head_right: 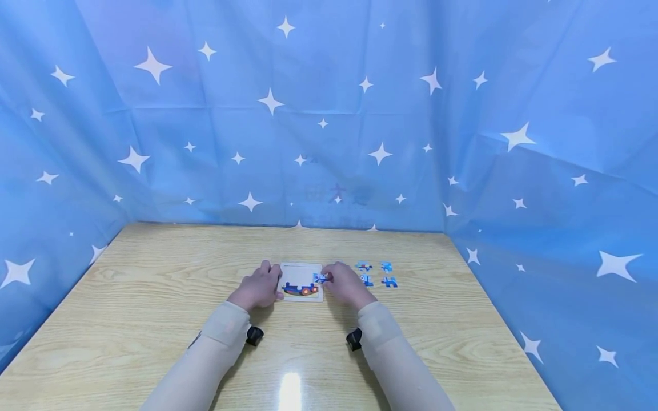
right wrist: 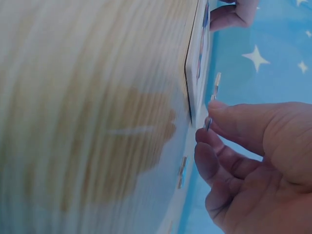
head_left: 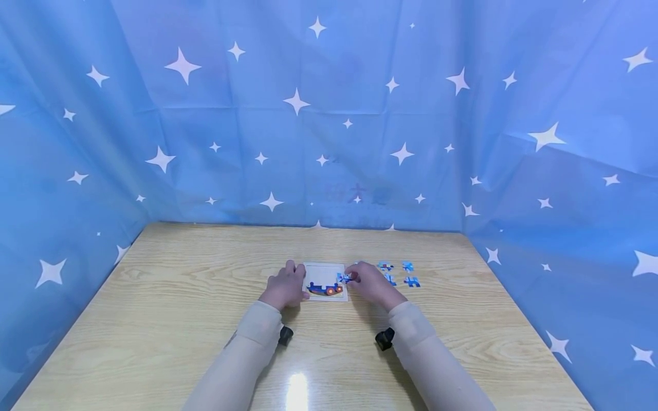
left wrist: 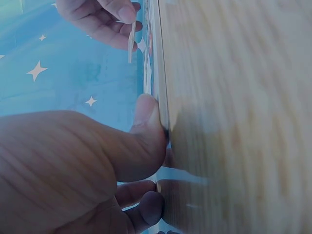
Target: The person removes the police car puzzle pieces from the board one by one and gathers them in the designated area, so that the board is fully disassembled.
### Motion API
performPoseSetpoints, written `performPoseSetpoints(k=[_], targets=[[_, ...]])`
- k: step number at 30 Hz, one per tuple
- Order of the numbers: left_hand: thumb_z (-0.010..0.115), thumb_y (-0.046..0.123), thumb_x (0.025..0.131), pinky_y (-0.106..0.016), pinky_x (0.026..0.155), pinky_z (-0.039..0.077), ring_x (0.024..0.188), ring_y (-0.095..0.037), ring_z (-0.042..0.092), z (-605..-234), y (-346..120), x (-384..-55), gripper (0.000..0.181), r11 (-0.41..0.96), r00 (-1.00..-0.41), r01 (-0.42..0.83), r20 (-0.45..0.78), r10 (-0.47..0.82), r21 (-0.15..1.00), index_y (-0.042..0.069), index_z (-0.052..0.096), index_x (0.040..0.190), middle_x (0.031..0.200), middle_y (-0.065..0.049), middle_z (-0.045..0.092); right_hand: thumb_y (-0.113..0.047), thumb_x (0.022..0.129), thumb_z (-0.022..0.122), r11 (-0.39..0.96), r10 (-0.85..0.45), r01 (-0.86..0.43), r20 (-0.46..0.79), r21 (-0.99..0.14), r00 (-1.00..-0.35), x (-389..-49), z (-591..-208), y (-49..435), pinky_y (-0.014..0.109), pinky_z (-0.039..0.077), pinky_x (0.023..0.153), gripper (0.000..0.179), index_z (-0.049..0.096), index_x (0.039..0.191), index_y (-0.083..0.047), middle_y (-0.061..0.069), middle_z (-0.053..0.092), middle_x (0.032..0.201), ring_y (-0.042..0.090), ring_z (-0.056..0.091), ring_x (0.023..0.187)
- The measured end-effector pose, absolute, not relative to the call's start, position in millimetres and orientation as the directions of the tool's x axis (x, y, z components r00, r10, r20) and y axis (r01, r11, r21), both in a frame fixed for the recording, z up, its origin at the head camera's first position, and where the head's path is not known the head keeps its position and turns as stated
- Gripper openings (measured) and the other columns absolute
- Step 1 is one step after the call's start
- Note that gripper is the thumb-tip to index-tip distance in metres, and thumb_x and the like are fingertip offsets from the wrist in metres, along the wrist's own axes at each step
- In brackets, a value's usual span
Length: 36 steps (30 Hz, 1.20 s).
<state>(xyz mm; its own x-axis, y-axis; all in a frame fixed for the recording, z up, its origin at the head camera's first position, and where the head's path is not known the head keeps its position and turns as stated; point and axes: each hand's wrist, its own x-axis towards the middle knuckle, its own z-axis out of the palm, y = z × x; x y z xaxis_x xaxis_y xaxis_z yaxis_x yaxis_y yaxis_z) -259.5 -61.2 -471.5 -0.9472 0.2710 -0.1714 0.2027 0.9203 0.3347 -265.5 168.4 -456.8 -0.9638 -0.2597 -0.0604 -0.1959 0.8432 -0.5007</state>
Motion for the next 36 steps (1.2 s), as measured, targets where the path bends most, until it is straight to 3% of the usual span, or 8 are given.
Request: performPoseSetpoints(k=[8, 22, 36], targets=[[0.069, 0.035, 0.096, -0.050, 0.087, 0.045, 0.097, -0.025, 0.047, -469.9, -62.2, -258.0, 0.055, 0.919, -0.947, 0.205, -0.170, 0.273, 0.337, 0.007, 0.046, 0.137, 0.122, -0.014, 0.040, -0.003, 0.096, 0.068, 0.844, -0.280, -0.222, -0.048, -0.488, -0.959, -264.1, -456.3, 180.0, 0.043, 0.053, 0.086, 0.026, 0.070, 0.122, -0.003, 0.007, 0.066, 0.104, 0.022, 0.063, 0.098], [0.069, 0.034, 0.096, -0.051, 0.087, 0.045, 0.098, -0.025, 0.048, -470.1, -62.4, -257.4, 0.052, 0.915, -0.947, 0.211, -0.161, 0.278, 0.343, 0.007, 0.048, 0.135, 0.122, -0.014, 0.041, -0.003, 0.096, 0.068, 0.854, -0.277, -0.215, -0.063, -0.474, -0.959, -265.2, -459.0, 199.3, 0.044, 0.052, 0.088, 0.030, 0.070, 0.126, -0.003, 0.007, 0.064, 0.105, 0.022, 0.062, 0.099], [0.068, 0.035, 0.096, -0.050, 0.087, 0.045, 0.098, -0.024, 0.049, -472.4, -64.1, -258.8, 0.051, 0.915, -0.945, 0.215, -0.163, 0.283, 0.343, 0.008, 0.048, 0.135, 0.122, -0.014, 0.040, -0.002, 0.094, 0.071, 0.905, -0.257, -0.219, -0.056, -0.365, -0.965, -265.1, -458.8, 210.2, 0.047, 0.052, 0.092, 0.029, 0.071, 0.123, -0.003, 0.010, 0.065, 0.107, 0.028, 0.063, 0.104]])
